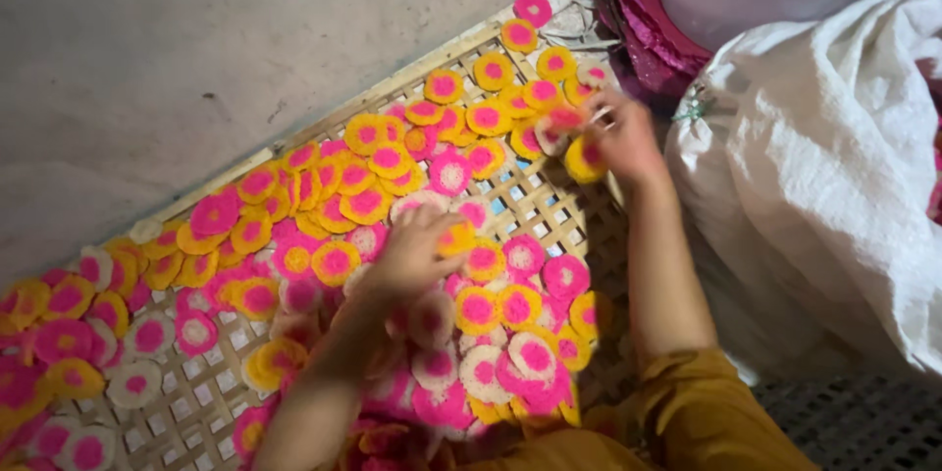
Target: The person sits on the floor and sorts colorful pink and yellow circular discs on a bamboo tray. They pick up the discs by hand, separate them, and place them into a white sack to the right.
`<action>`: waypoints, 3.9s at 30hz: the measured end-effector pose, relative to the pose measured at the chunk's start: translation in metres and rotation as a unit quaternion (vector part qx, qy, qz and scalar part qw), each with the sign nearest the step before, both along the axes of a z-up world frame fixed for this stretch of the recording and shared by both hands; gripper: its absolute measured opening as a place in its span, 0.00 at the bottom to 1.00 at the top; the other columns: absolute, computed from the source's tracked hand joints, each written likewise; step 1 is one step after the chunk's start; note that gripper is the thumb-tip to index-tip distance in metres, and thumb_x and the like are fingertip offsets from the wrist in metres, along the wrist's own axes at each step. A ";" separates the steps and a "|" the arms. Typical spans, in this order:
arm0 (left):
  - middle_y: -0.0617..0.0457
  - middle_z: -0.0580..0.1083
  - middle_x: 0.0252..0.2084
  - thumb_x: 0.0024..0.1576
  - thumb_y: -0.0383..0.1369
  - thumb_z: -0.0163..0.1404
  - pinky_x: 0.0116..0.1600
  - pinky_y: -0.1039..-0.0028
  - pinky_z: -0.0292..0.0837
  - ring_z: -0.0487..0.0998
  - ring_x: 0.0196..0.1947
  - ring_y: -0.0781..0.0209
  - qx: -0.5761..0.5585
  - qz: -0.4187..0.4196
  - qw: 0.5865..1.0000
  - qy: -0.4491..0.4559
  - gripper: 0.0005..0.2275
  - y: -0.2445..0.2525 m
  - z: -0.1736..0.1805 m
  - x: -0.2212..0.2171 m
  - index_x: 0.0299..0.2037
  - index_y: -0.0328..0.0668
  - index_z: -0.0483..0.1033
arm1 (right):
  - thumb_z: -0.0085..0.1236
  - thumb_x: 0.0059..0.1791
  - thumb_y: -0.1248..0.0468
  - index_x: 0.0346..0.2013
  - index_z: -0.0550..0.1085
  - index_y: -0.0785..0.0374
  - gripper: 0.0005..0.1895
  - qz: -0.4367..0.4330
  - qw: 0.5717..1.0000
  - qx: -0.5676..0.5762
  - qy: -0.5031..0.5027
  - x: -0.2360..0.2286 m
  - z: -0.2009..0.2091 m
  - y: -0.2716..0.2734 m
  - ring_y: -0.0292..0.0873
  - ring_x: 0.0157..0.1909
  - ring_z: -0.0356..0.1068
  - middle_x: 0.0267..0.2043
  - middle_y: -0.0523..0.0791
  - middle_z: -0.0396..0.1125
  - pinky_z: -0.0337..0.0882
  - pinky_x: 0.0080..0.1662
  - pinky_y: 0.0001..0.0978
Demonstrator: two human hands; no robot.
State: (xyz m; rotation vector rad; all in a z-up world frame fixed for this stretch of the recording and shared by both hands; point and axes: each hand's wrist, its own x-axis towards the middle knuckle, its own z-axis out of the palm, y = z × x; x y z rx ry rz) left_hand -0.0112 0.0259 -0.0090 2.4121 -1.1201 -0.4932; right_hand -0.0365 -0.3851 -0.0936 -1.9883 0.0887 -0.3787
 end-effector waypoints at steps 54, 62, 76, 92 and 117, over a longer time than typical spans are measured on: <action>0.47 0.65 0.67 0.52 0.54 0.52 0.62 0.50 0.63 0.66 0.63 0.41 0.029 0.120 0.981 -0.152 0.26 -0.044 -0.045 0.123 0.60 0.58 0.71 | 0.61 0.48 0.74 0.36 0.75 0.60 0.07 -0.160 0.954 -0.217 -0.134 0.085 -0.030 0.049 0.56 0.49 0.67 0.45 0.52 0.63 0.70 0.52 0.45; 0.46 0.76 0.55 0.59 0.53 0.49 0.56 0.56 0.71 0.76 0.54 0.44 0.051 0.058 0.997 0.002 0.24 0.015 -0.026 0.067 0.60 0.52 0.74 | 0.63 0.45 0.69 0.50 0.80 0.57 0.18 0.143 0.948 -0.276 -0.071 0.000 0.039 0.155 0.55 0.51 0.69 0.46 0.52 0.68 0.71 0.50 0.47; 0.53 0.62 0.70 0.55 0.57 0.47 0.65 0.33 0.40 0.56 0.70 0.43 0.067 0.235 0.960 -0.137 0.27 0.097 -0.044 0.138 0.65 0.68 0.67 | 0.54 0.49 0.35 0.58 0.78 0.41 0.28 0.020 0.930 -0.366 -0.013 0.138 -0.004 0.144 0.67 0.71 0.55 0.73 0.62 0.54 0.58 0.66 0.60; 0.49 0.67 0.70 0.64 0.52 0.39 0.70 0.59 0.56 0.65 0.69 0.49 -0.081 0.205 0.971 0.089 0.24 0.191 0.021 -0.046 0.66 0.53 0.69 | 0.56 0.53 0.39 0.68 0.70 0.51 0.33 0.088 0.982 -0.103 0.129 0.035 0.085 0.155 0.62 0.66 0.62 0.61 0.61 0.65 0.61 0.67 0.54; 0.44 0.71 0.63 0.56 0.29 0.59 0.72 0.57 0.62 0.70 0.66 0.45 -0.379 0.278 0.882 -0.041 0.23 0.215 -0.031 -0.182 0.62 0.39 0.68 | 0.66 0.47 0.52 0.65 0.71 0.41 0.30 0.054 0.955 -0.261 0.133 -0.229 0.093 0.284 0.60 0.61 0.65 0.58 0.57 0.64 0.69 0.59 0.51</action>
